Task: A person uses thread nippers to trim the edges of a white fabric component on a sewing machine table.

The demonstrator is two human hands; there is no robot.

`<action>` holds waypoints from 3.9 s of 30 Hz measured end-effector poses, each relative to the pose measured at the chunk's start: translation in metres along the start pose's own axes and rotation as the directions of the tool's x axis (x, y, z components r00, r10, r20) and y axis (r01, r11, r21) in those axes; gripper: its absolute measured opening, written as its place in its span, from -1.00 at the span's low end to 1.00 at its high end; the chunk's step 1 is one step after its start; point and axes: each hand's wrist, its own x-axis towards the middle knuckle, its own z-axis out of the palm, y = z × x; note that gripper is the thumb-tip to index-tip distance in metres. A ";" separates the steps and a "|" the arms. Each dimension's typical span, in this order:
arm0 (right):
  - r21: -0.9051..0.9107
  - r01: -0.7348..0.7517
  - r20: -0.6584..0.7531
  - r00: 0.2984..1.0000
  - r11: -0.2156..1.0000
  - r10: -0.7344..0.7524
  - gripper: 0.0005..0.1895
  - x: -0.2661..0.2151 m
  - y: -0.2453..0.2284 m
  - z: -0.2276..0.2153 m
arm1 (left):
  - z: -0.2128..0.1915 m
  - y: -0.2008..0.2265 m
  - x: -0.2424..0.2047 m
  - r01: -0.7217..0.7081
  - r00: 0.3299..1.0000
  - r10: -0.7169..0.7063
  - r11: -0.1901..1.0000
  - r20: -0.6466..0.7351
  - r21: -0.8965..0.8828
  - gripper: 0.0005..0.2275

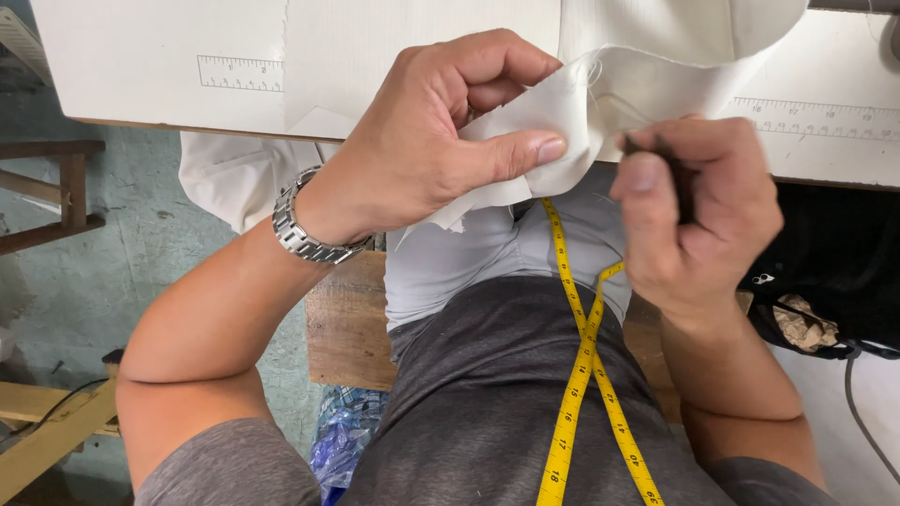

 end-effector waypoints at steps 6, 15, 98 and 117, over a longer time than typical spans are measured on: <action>0.008 0.118 0.126 0.985 0.993 -0.118 -0.80 0.010 0.005 -0.016 | 0.000 0.001 -0.002 -0.017 1.000 0.018 1.000 -0.026 0.020 -0.73; -0.133 0.050 0.181 0.983 0.990 -0.026 -0.86 0.010 -0.007 -0.014 | 0.002 -0.001 0.000 -0.037 0.999 0.038 0.999 -0.028 0.033 -0.73; -0.504 0.682 0.579 0.722 0.530 -0.378 -0.73 0.158 0.039 -0.066 | -0.042 0.055 -0.051 -0.056 0.841 0.494 -0.323 0.219 0.945 -0.72; -0.346 0.355 -0.137 0.896 0.868 -0.422 -0.74 0.002 0.054 -0.036 | 0.117 -0.073 0.015 -0.331 0.916 -0.131 0.289 -0.379 -0.898 -0.81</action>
